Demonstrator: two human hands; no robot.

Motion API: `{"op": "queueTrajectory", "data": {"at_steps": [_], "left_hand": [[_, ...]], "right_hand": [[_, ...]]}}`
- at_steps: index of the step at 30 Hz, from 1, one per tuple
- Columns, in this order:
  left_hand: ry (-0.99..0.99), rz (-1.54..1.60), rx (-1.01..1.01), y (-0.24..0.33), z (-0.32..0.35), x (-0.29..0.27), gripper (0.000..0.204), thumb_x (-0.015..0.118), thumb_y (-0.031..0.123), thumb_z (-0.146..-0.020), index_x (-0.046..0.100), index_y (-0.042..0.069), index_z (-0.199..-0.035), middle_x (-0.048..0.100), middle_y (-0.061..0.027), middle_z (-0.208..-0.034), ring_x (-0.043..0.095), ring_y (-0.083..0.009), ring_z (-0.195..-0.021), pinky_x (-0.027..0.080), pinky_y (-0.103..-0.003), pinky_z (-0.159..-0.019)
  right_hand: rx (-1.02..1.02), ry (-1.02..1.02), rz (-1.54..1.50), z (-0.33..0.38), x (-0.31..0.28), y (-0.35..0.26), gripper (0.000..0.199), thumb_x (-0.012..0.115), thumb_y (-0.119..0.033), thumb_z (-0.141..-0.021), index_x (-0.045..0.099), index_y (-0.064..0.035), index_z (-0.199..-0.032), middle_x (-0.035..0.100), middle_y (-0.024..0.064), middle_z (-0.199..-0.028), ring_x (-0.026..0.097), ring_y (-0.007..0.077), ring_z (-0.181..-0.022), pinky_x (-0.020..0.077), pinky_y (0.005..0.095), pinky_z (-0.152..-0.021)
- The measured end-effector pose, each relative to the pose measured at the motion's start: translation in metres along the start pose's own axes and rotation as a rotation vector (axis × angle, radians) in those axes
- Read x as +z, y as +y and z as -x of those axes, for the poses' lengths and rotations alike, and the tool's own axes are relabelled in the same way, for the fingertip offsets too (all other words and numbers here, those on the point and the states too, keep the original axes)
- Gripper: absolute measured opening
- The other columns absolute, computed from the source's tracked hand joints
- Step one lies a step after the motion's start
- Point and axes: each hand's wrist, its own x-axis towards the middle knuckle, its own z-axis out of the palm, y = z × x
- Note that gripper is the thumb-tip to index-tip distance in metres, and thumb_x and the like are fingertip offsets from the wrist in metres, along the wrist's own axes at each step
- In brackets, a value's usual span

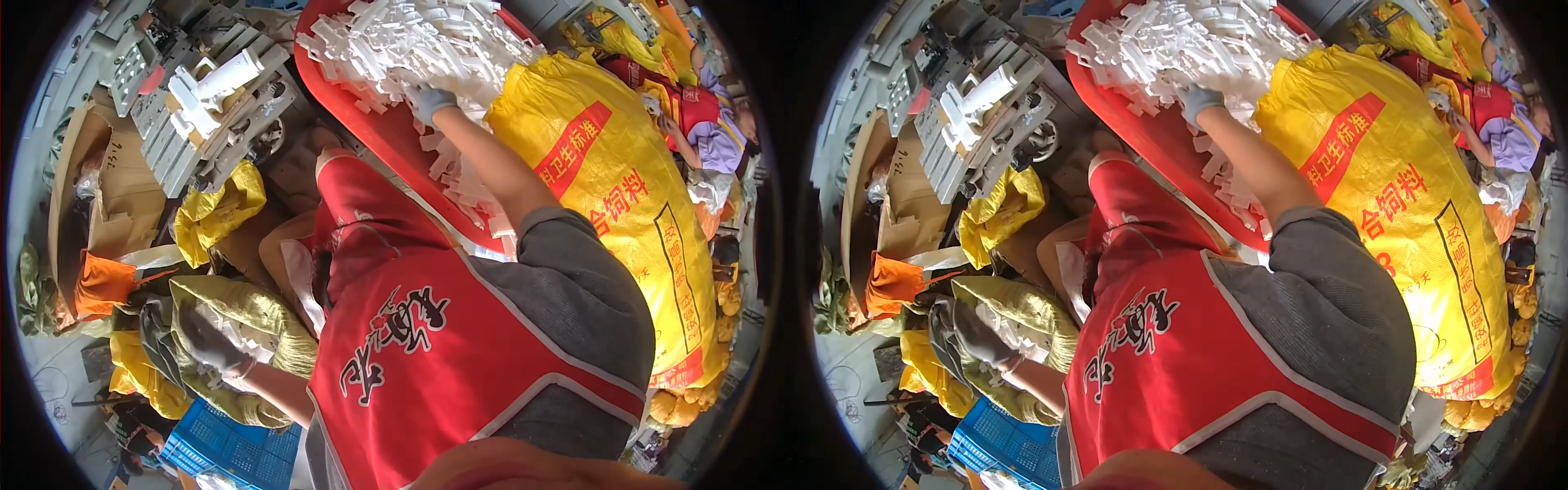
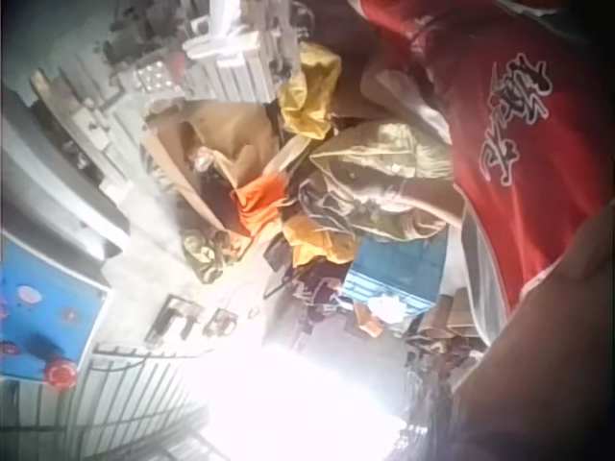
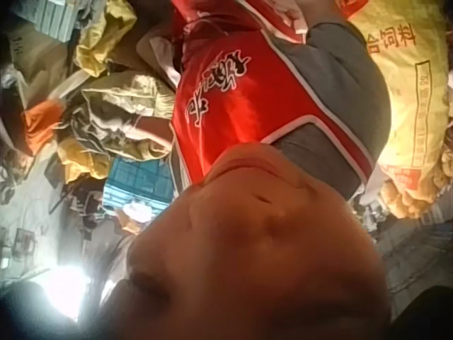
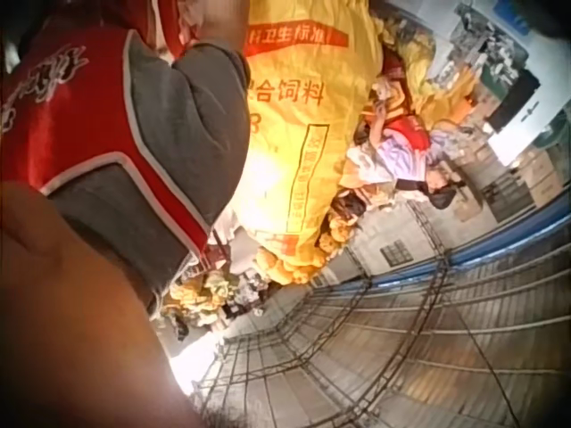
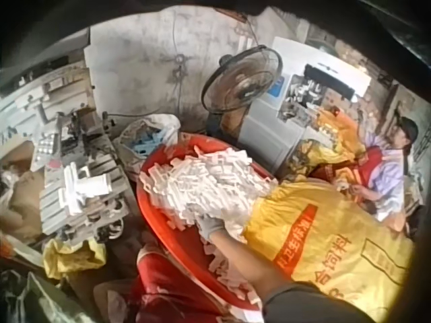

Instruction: Assembling white plastic parts onto a specialized machine in a workshop.

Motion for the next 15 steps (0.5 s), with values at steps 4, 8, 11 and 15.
{"op": "queueTrajectory", "data": {"at_steps": [4,8,11,15], "left_hand": [[-0.162,0.004,0.02,0.024,0.002,0.028,0.025,0.052,0.011,-0.095,0.064,0.0,-0.114,0.067,-0.0124,-0.111,0.066,-0.0216,-0.098,0.053,-0.034,-0.084],[-0.322,0.074,0.15,0.032,0.009,0.062,0.023,0.055,0.011,-0.092,0.064,0.002,-0.111,0.067,-0.0142,-0.11,0.064,-0.0282,-0.101,0.051,-0.036,-0.086],[-0.406,0.161,0.215,0.049,0.011,0.085,0.024,0.057,0.011,-0.089,0.064,0.003,-0.11,0.066,-0.0148,-0.11,0.062,-0.0314,-0.101,0.049,-0.038,-0.088],[-0.607,0.272,0.435,0.108,0.003,0.133,0.045,0.066,0.025,-0.083,0.057,0.005,-0.122,0.059,-0.0163,-0.12,0.055,-0.035,-0.11,0.045,-0.042,-0.093]], "right_hand": [[0.049,0.203,-0.003,0.005,0.03,0.004,0.048,0.049,-0.021,-0.089,0.045,-0.0269,-0.136,0.05,0.0087,-0.133,0.057,0.0276,-0.115,0.0484,0.0433,-0.092],[0.154,0.043,-0.232,0.045,-0.032,-0.001,0.034,0.05,-0.026,-0.088,0.059,-0.0246,-0.121,0.058,0.0102,-0.121,0.06,0.0292,-0.108,0.0495,0.0396,-0.088],[0.07,0.37,-0.491,0.057,-0.028,0.005,0.035,0.052,-0.019,-0.085,0.059,-0.0195,-0.119,0.06,0.0119,-0.113,0.061,0.0292,-0.101,0.0497,0.0387,-0.087],[-0.254,0.535,-0.801,0.105,-0.081,-0.027,0.034,0.054,-0.006,-0.08,0.063,-0.0133,-0.113,0.061,0.0115,-0.108,0.061,0.0291,-0.099,0.0493,0.0373,-0.087]]}}
